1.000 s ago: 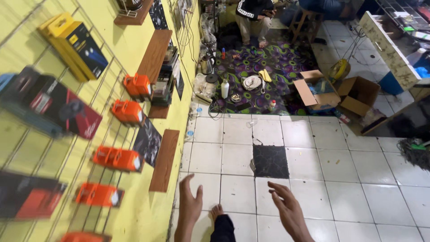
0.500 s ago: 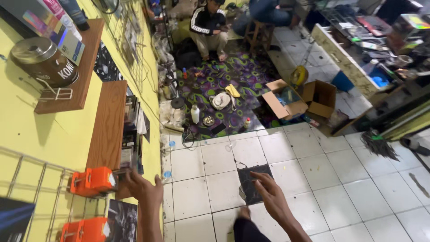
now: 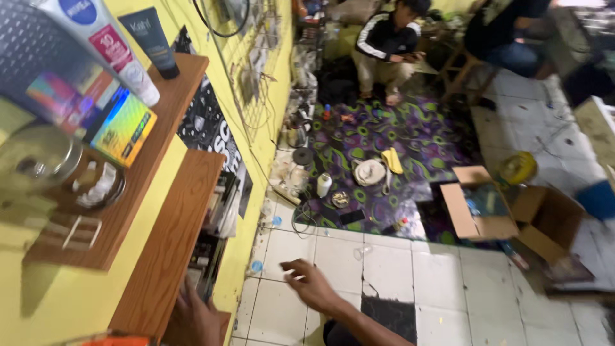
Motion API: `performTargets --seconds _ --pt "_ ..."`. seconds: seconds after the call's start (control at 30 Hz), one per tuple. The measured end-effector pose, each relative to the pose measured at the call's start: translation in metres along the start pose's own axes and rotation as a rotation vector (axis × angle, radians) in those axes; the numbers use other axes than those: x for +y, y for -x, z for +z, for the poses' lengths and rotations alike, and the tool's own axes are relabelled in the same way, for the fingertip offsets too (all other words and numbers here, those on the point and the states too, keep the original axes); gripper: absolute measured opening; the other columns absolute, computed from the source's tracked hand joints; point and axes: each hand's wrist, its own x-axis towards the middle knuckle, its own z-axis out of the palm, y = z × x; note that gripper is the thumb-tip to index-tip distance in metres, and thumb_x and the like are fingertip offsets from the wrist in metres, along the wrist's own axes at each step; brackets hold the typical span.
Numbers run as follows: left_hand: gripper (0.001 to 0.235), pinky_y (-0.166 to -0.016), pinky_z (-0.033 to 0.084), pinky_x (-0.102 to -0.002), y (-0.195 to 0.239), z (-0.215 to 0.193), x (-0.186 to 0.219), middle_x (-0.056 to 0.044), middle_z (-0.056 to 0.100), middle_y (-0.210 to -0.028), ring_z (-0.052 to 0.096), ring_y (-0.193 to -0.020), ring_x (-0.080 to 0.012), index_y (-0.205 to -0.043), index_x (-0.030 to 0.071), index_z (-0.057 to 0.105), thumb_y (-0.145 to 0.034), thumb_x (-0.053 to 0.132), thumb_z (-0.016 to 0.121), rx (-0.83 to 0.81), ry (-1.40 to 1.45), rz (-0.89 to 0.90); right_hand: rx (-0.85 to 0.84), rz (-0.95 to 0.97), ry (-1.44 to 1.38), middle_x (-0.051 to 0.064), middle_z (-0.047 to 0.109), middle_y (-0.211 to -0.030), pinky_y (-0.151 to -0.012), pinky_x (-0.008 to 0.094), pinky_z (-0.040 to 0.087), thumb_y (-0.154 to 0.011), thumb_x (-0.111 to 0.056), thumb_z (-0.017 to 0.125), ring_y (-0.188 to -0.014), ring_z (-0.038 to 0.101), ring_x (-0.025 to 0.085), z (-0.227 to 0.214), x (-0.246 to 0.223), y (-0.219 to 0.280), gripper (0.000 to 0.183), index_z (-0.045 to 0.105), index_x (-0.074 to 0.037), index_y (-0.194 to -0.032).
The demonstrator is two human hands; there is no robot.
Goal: The person repeatedly picks up small packaged electronics from a wall grid, briefly turns them over, and places them back on the grid or a nearby wooden shelf. The items include orange and black boxes, likely chargers or cables, handled one at a time.
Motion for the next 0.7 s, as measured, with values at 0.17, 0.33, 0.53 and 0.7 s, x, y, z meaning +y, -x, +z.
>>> performTargets --seconds 0.17,0.33,0.53,0.7 --pt "0.08 -0.119 0.035 -0.057 -0.026 0.033 -0.044 -0.027 0.047 -0.149 0.042 -0.144 -0.0445 -0.147 0.003 0.049 -0.072 0.007 0.075 -0.043 -0.057 0.039 -0.297 -0.027 0.066 0.016 0.062 -0.132 -0.096 0.036 0.057 -0.101 -0.025 0.06 -0.113 0.069 0.027 0.023 -0.002 -0.087 0.042 0.062 -0.002 -0.136" --pt "0.076 -0.113 0.039 -0.053 -0.026 0.045 -0.066 -0.025 0.049 -0.145 0.046 -0.137 -0.0408 -0.146 0.002 0.049 -0.074 0.009 0.074 -0.201 -0.162 -0.093 -0.561 0.061 0.097 0.019 0.061 -0.14 -0.1 0.041 0.051 -0.101 -0.035 0.059 -0.116 0.066 0.033 0.067 0.003 -0.114 0.055 0.053 -0.004 -0.146" --pt "0.072 -0.106 0.044 -0.049 0.016 0.065 -0.061 -0.023 0.053 -0.14 0.052 -0.127 -0.0365 -0.144 0.001 0.05 -0.076 0.01 0.072 -0.291 -0.139 -0.181 -0.664 0.048 0.013 0.02 0.065 -0.133 -0.098 0.042 0.053 -0.106 -0.039 0.062 -0.113 0.064 0.032 0.11 -0.011 -0.109 0.049 0.062 0.0 -0.136" --pt "0.069 -0.099 0.048 -0.045 0.082 0.077 -0.029 -0.021 0.055 -0.135 0.056 -0.12 -0.0328 -0.143 0.001 0.05 -0.078 0.012 0.071 -0.327 -0.041 -0.249 -0.547 0.193 -0.211 0.013 0.074 -0.1 -0.082 0.036 0.059 -0.102 -0.028 0.064 -0.092 0.072 0.022 0.113 -0.009 -0.069 0.034 0.069 0.003 -0.118"
